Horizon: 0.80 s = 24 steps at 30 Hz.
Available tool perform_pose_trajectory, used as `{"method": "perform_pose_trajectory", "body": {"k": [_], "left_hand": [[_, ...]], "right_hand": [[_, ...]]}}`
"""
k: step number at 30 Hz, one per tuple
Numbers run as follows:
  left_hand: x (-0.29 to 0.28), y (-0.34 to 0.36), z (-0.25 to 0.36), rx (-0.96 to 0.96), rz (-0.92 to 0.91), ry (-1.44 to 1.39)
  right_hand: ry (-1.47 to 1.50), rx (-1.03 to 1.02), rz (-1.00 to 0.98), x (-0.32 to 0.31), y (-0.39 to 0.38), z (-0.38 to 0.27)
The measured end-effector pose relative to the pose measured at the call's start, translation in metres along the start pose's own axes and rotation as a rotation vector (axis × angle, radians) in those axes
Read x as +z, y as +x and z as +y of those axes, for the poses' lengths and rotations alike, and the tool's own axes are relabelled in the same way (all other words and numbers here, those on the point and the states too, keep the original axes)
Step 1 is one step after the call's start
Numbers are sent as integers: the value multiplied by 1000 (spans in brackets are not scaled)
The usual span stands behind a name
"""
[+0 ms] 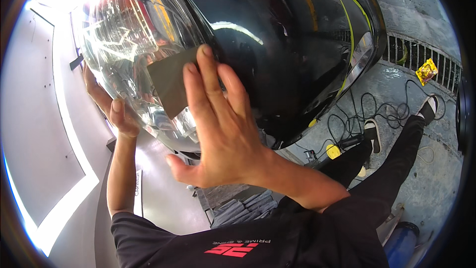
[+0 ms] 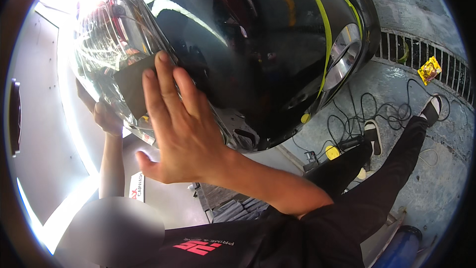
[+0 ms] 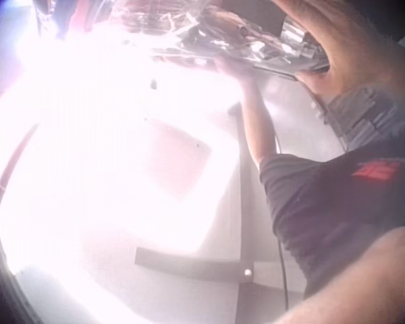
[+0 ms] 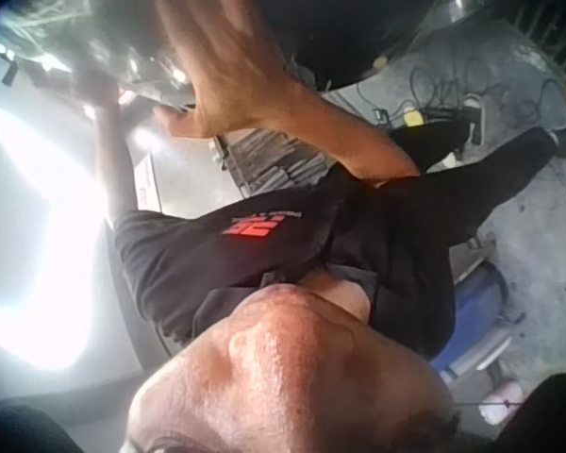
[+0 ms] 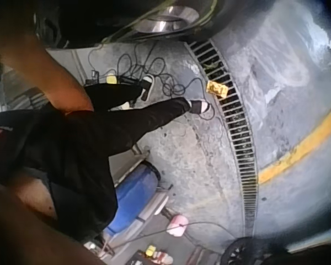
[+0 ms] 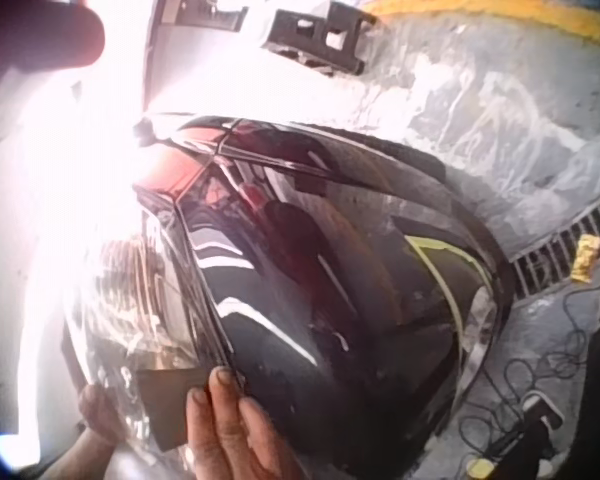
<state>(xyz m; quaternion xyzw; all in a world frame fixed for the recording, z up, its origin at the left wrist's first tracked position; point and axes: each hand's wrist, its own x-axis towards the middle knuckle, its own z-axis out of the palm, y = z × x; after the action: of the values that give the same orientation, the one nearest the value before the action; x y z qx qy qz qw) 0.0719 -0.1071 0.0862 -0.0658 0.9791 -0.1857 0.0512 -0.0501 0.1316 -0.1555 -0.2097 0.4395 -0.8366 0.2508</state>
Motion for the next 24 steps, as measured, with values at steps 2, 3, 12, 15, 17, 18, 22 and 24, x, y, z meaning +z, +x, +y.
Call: {"method": "perform_pose_trajectory", "body": {"k": [2, 3, 12, 15, 17, 18, 22, 24], "left_hand": [[-2, -3, 1, -28, -4, -18], [0, -1, 1, -40, 1, -34], [4, 11, 21, -351, -15, -269], [2, 22, 34, -486, -15, -343], [-3, 20, 37, -480, -14, -313], [19, 55, 71, -402, 61, -423], [29, 72, 88, -327, 132, -524], [26, 75, 90, -330, 120, -528]], "right_hand": [[28, 18, -44, 2, -27, 1], [38, 22, -62, 5, -38, 2], [54, 46, -60, 1, -25, -3], [43, 42, -34, 0, -20, -8], [21, 18, 12, -2, 7, -9], [11, 25, 0, 0, 4, -5], [60, 39, -44, 6, -37, -1], [8, 17, -33, -1, -11, -6]]}}
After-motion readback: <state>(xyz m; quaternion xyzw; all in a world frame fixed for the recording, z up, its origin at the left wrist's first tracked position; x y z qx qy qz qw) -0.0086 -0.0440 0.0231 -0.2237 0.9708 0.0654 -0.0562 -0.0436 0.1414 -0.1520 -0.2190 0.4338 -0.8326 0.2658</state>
